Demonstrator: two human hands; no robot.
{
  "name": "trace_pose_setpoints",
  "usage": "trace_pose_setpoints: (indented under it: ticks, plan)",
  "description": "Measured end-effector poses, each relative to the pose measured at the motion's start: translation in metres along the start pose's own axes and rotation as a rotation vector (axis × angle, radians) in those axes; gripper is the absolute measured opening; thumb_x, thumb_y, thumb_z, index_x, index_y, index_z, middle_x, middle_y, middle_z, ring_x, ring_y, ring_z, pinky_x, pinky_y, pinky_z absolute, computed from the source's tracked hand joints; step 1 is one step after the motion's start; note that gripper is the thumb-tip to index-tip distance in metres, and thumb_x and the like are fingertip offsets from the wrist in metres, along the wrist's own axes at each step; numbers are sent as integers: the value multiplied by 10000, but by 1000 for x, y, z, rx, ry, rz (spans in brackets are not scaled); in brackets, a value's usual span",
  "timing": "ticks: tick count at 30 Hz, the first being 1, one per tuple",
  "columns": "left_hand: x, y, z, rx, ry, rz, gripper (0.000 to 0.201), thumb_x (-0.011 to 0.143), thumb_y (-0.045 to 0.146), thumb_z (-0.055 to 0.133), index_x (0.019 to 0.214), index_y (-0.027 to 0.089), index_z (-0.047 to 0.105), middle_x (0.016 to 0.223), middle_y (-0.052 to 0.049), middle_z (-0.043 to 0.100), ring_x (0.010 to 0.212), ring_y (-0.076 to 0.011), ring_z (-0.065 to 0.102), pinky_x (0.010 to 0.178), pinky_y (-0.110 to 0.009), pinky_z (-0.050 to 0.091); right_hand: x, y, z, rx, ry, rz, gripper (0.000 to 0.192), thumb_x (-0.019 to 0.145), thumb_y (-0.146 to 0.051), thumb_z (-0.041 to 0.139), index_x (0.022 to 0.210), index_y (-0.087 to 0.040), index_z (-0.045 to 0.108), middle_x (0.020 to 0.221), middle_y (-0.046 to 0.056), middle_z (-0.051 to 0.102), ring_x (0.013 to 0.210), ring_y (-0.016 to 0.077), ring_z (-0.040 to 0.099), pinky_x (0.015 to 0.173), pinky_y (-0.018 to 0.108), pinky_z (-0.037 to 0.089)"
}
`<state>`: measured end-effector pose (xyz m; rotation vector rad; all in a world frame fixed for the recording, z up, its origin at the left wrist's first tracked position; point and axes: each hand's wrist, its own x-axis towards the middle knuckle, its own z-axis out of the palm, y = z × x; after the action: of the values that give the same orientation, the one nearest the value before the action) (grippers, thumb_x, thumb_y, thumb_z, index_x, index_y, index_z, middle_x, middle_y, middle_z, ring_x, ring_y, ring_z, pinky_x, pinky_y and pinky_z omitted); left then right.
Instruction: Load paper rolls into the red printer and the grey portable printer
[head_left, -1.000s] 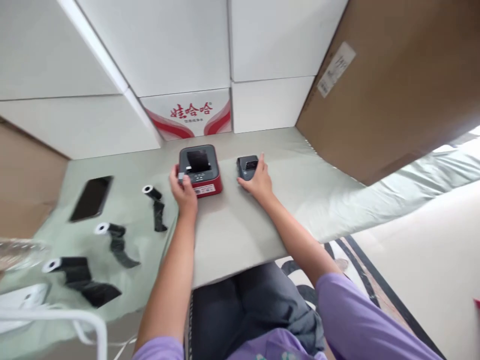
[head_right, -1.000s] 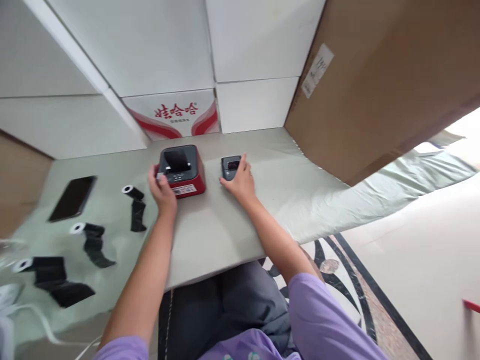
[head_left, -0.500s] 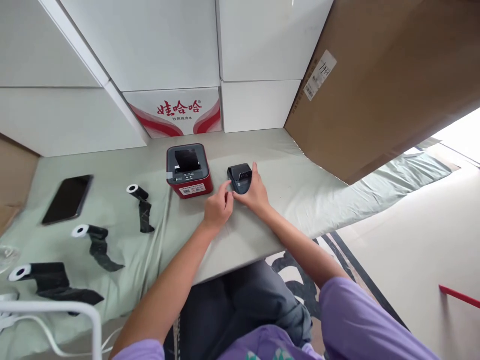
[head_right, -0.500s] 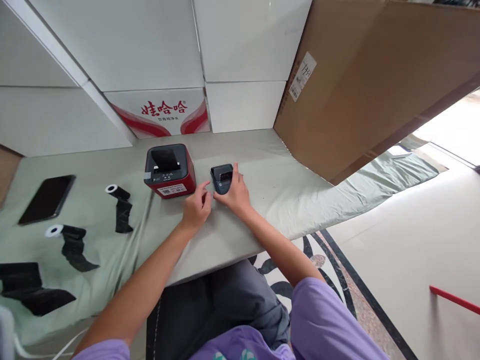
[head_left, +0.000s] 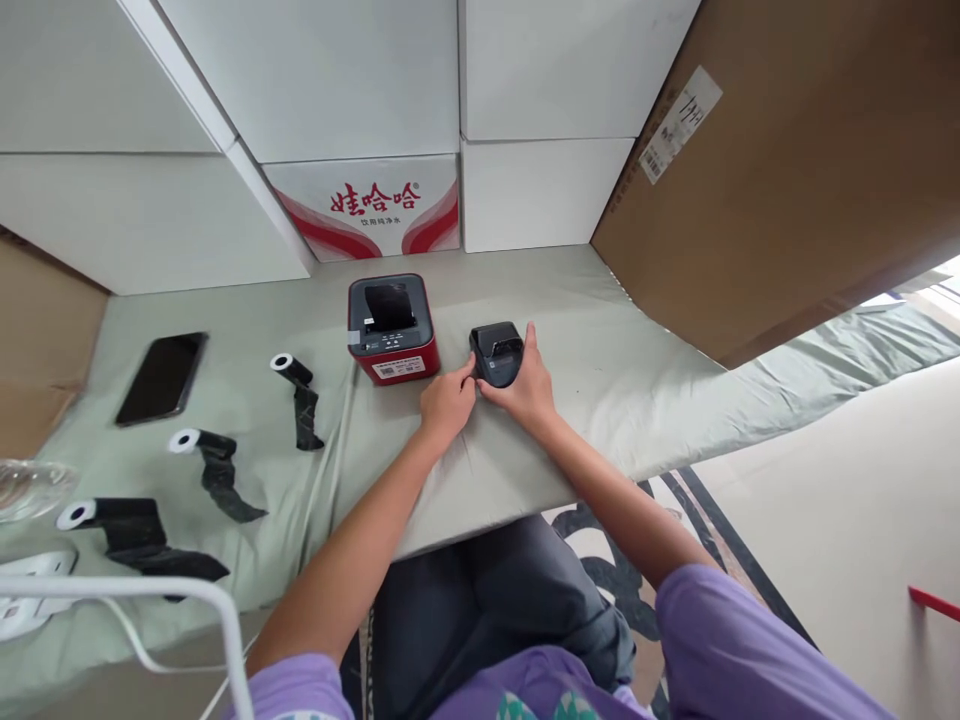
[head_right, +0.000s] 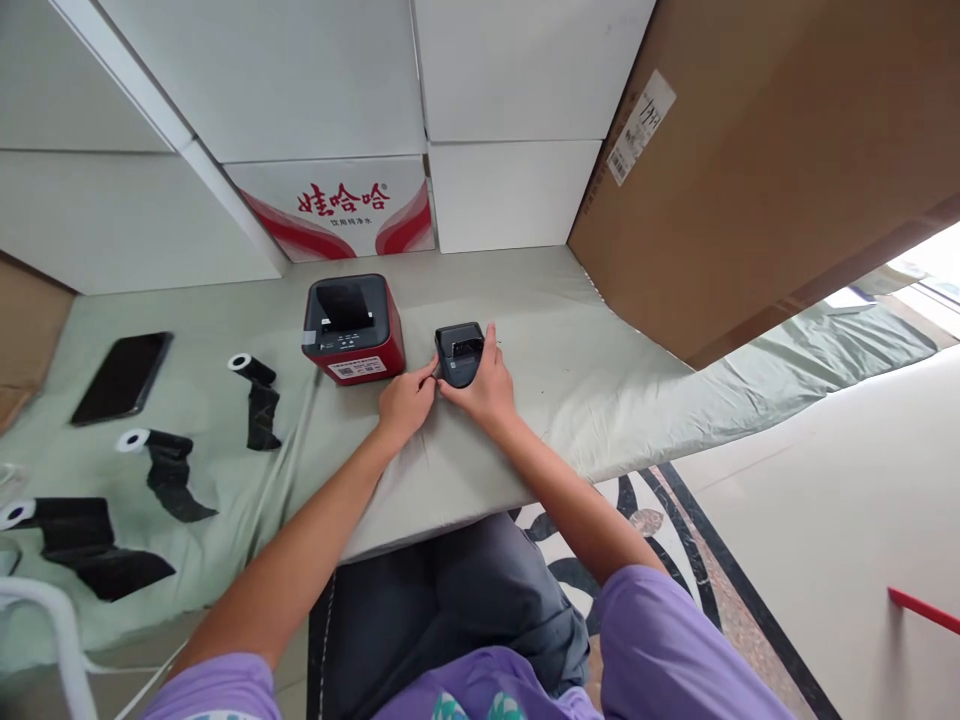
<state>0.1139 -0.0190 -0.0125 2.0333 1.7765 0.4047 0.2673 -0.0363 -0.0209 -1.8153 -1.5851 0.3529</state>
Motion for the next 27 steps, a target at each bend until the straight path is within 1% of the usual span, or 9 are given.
trace_pose_setpoints:
  ticks: [7,9,12,15,18,20,22,24,27]
  plan:
    - [10,4,-7,-71,-42,-54,457,968,271,482,1371,359,680,1173,-94,788,1078,-297,723,842,-353,506,3,0,1,-47,-7,-1,1236,700,-457,797,1649,-105,87,1441,271,539,1348,419,543,1047,510,507]
    - [9,2,-5,-88,-22,-48,466,966,256,487,1379,367,672,1156,-92,793,1067,-295,726,857,-356,506,2,0,3,-27,11,4,1218,697,-451,799,1638,-83,118,1477,281,505,1381,416,516,1069,507,500]
    - [5,-2,0,-147,60,-39,488,968,232,478,1410,350,650,1143,-93,796,1058,-281,724,868,-344,503,0,4,6,48,45,-31,1165,708,-470,794,1617,-80,178,1518,277,473,1411,387,494,1113,489,481]
    - [2,-5,3,-266,141,-18,485,981,226,461,1421,302,649,1109,-91,803,991,-244,726,846,-311,498,0,11,7,175,135,-56,930,790,-536,712,1531,-100,358,1466,252,541,1372,351,537,1147,498,453]
    - [2,-8,4,-363,181,3,479,983,218,459,1418,266,653,1003,-79,812,856,-204,711,791,-282,489,3,14,2,275,229,-45,620,899,-593,554,1317,-135,582,1414,232,596,1350,329,562,1144,503,452]
    - [2,-9,4,-394,194,4,482,981,212,462,1424,251,647,928,-71,808,790,-188,690,755,-270,480,7,12,-4,349,247,-56,535,937,-615,484,1176,-171,661,1390,204,631,1333,309,581,1140,488,456]
    - [3,-10,4,-410,205,10,485,978,209,464,1425,245,646,877,-64,798,749,-180,671,732,-266,472,13,6,-11,432,215,-78,503,959,-613,450,1118,-199,687,1297,163,700,1265,282,626,1129,468,463]
    - [4,-11,5,-423,208,16,482,971,205,466,1411,248,661,854,-59,790,723,-175,658,723,-264,468,19,0,-18,509,174,-63,486,965,-603,447,1138,-212,679,1209,133,741,1203,268,658,1106,453,475]
    - [5,-12,6,-445,215,15,484,962,195,465,1395,247,677,817,-52,776,691,-169,639,707,-261,462,28,-6,-29,626,149,76,475,945,-607,474,1156,-216,639,1239,128,713,1153,276,686,1059,455,505]
